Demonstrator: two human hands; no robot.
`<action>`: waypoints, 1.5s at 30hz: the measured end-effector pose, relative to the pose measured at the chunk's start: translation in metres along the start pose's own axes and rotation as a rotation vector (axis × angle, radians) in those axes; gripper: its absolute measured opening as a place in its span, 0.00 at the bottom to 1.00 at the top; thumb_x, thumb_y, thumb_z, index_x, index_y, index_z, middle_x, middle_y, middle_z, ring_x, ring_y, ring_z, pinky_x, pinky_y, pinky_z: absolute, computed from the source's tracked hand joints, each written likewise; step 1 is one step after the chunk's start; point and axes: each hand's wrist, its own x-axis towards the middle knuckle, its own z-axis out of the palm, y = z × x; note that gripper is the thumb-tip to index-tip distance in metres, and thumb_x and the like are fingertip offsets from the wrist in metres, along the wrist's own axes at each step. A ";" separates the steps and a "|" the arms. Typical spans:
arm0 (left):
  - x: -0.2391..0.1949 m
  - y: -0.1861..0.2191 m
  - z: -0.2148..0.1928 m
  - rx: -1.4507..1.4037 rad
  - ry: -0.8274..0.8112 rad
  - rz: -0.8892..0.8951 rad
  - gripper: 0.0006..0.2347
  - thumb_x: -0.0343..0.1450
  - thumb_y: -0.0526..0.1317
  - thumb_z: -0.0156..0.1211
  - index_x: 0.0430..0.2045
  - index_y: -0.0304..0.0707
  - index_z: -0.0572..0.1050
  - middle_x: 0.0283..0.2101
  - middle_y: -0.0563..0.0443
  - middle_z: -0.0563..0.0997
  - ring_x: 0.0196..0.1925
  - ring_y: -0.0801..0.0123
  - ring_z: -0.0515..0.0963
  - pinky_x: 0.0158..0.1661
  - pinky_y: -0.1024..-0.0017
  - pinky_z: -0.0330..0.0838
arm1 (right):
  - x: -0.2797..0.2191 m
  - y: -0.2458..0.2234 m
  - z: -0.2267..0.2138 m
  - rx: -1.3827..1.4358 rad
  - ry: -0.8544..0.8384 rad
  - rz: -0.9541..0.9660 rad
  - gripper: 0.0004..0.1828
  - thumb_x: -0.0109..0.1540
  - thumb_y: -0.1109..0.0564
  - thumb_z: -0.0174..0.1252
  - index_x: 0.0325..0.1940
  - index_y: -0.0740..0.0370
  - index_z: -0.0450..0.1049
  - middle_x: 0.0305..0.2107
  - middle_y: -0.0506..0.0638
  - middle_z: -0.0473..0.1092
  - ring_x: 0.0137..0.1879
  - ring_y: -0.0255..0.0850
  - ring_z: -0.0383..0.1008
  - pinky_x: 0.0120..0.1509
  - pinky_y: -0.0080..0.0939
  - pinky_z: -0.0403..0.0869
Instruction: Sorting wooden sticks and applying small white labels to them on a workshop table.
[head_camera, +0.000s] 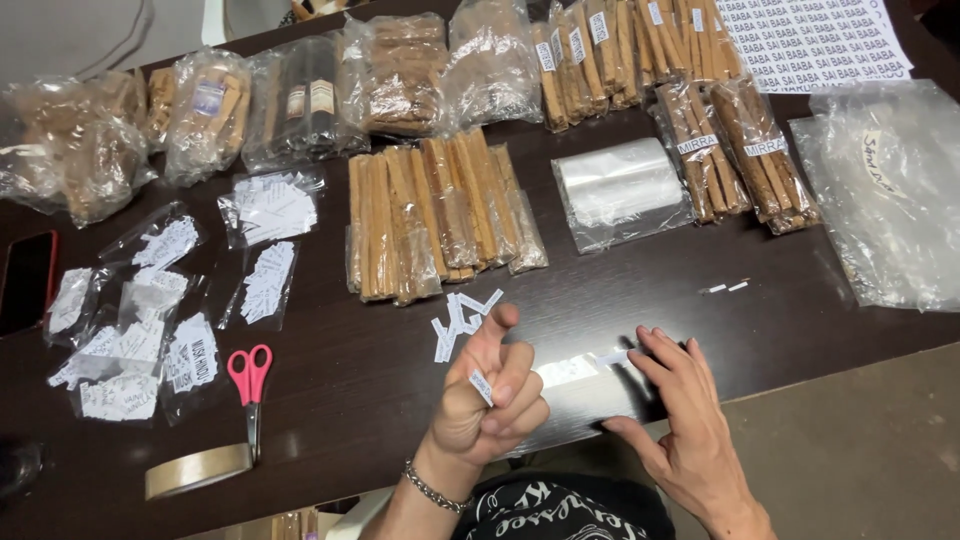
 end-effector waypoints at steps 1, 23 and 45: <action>0.000 0.000 -0.001 0.015 0.001 -0.005 0.22 0.73 0.25 0.59 0.61 0.41 0.62 0.30 0.52 0.76 0.19 0.78 0.63 0.23 0.80 0.57 | 0.000 0.000 0.000 -0.001 0.002 0.001 0.37 0.59 0.47 0.64 0.68 0.63 0.63 0.69 0.59 0.62 0.76 0.51 0.61 0.84 0.65 0.49; 0.070 0.026 0.054 1.833 0.528 -0.917 0.16 0.71 0.34 0.53 0.54 0.43 0.65 0.37 0.55 0.86 0.44 0.70 0.84 0.46 0.70 0.73 | 0.000 -0.001 0.000 -0.097 -0.043 -0.012 0.36 0.60 0.42 0.63 0.68 0.59 0.64 0.71 0.59 0.60 0.77 0.54 0.60 0.82 0.71 0.49; 0.067 0.021 0.030 2.055 0.408 -0.863 0.17 0.67 0.35 0.55 0.50 0.42 0.67 0.34 0.58 0.86 0.40 0.61 0.83 0.40 0.62 0.72 | 0.011 -0.010 0.005 -0.327 -0.190 -0.157 0.43 0.55 0.31 0.67 0.68 0.50 0.65 0.73 0.63 0.54 0.77 0.61 0.56 0.78 0.71 0.50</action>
